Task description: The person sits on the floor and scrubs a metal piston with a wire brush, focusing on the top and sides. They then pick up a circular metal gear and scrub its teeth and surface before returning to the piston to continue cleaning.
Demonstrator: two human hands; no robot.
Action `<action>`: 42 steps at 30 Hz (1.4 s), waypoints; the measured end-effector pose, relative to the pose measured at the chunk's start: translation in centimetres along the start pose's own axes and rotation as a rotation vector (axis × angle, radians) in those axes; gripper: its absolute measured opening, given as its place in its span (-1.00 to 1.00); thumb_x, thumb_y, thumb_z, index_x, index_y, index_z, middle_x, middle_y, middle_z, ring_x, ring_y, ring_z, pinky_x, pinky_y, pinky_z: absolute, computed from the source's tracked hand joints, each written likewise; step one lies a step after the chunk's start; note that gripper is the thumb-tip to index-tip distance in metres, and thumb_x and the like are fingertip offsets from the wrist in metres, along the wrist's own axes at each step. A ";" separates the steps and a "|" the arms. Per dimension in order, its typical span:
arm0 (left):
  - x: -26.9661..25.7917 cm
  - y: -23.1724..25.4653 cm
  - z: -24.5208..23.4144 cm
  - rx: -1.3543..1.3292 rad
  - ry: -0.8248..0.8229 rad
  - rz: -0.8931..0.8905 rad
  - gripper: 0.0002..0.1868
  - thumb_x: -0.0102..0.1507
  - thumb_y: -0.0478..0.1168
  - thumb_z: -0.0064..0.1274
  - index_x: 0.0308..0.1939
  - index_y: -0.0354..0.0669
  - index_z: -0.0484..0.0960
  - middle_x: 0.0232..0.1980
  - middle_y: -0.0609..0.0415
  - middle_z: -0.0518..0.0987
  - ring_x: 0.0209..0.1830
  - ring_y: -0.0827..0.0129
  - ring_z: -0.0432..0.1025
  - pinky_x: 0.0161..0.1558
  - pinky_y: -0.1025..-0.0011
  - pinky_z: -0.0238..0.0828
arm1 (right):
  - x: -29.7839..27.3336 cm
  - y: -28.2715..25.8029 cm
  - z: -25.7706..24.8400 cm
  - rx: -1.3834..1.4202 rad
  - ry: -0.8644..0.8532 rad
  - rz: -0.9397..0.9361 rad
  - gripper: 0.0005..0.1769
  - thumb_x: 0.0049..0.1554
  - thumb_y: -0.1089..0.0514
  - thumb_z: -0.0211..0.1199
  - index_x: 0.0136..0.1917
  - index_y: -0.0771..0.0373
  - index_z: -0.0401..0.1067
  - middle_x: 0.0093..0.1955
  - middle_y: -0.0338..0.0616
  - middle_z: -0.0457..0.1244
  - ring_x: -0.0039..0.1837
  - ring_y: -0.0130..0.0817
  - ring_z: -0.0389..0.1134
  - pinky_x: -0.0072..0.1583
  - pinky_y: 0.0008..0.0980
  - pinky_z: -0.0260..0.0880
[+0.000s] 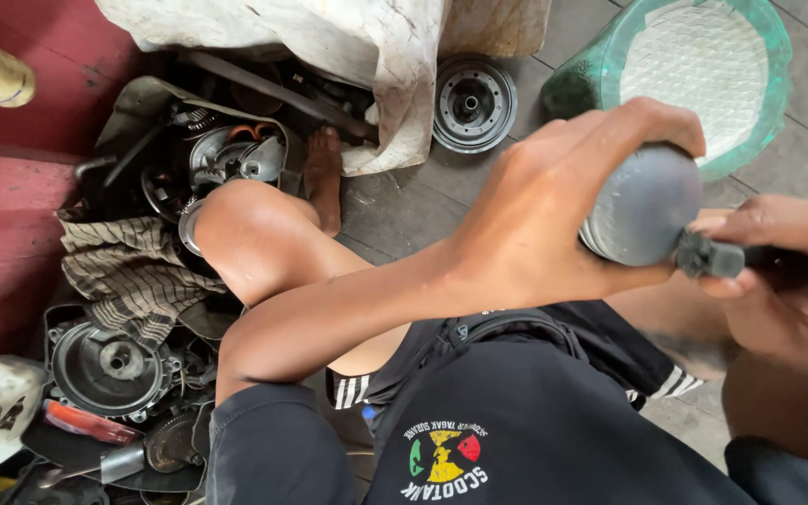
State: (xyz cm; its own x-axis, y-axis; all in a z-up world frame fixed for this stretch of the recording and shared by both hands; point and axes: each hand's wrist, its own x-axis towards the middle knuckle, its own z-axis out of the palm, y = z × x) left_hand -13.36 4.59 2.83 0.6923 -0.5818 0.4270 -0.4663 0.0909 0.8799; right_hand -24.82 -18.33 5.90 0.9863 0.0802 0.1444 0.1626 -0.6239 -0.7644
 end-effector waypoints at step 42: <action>3.0 -9.2 1.0 0.075 0.103 -0.285 -0.46 0.10 -0.14 0.39 0.07 -0.04 0.45 0.03 0.20 0.59 0.01 0.29 0.54 0.22 0.31 0.28 | 11.3 10.5 1.5 -0.142 -0.208 -0.209 -0.72 0.13 0.17 0.38 0.10 0.30 0.56 -0.31 -0.10 0.27 -0.41 -0.29 0.20 -0.27 -0.28 0.14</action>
State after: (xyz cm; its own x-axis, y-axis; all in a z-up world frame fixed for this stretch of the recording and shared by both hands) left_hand -7.51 1.21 -4.18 0.8514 -0.4899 0.1872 -0.2820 -0.1268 0.9510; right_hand -11.92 -22.86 -1.46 0.9191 0.3658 0.1468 0.3712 -0.6781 -0.6343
